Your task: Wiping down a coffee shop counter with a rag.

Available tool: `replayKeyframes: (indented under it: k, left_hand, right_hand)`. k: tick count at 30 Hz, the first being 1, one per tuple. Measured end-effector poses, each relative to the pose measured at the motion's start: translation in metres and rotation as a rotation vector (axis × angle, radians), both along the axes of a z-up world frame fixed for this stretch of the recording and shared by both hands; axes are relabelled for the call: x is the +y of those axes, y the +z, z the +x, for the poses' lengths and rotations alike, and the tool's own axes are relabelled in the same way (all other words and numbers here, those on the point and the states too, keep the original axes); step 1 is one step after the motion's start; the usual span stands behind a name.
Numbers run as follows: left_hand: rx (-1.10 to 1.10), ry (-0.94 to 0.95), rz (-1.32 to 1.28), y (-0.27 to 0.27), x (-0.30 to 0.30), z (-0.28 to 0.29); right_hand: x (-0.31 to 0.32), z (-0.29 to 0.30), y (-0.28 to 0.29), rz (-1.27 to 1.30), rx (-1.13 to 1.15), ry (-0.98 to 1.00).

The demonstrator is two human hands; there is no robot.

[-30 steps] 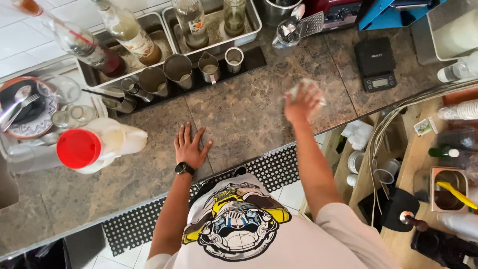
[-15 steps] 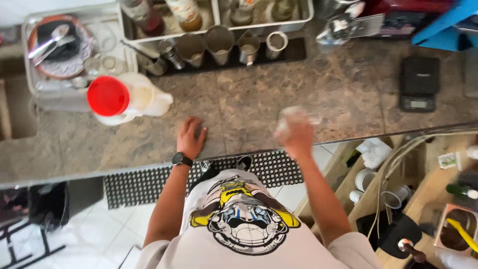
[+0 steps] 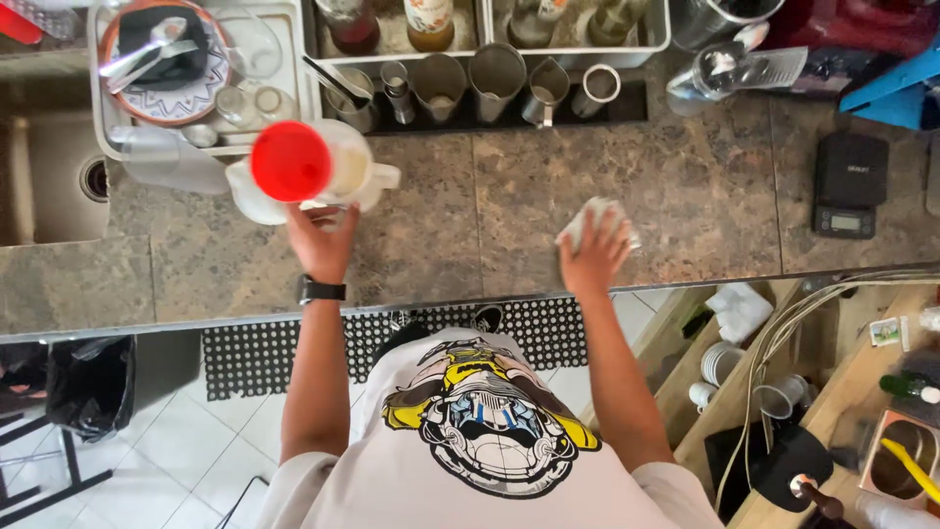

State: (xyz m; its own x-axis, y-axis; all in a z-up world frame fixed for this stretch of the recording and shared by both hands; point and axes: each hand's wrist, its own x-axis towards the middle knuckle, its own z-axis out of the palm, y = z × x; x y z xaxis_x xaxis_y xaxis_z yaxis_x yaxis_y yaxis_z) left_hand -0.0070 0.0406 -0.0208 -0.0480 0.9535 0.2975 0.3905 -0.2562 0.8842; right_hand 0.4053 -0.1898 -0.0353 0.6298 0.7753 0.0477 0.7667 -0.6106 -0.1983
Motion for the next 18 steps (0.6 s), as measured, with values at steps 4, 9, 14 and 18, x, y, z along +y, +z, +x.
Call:
replayKeyframes:
  k: [4,9,14,18]
  left_hand:
    - [0.028,-0.096,-0.003,0.069,-0.005,0.027]
    - [0.159,-0.320,0.220,0.083,0.000,0.056]
    - [-0.001,-0.490,-0.002,0.077,0.002,0.081]
    - [-0.007,-0.705,-0.074,0.050,0.006,0.099]
  right_hand:
    - [0.018,-0.083,-0.001,-0.038,-0.014,0.166]
    - [0.030,-0.173,0.011,-0.049,0.182,0.406]
    - [0.027,-0.199,0.013,-0.047,0.111,0.398]
    - [0.019,-0.202,0.018,-0.044,0.112,0.294]
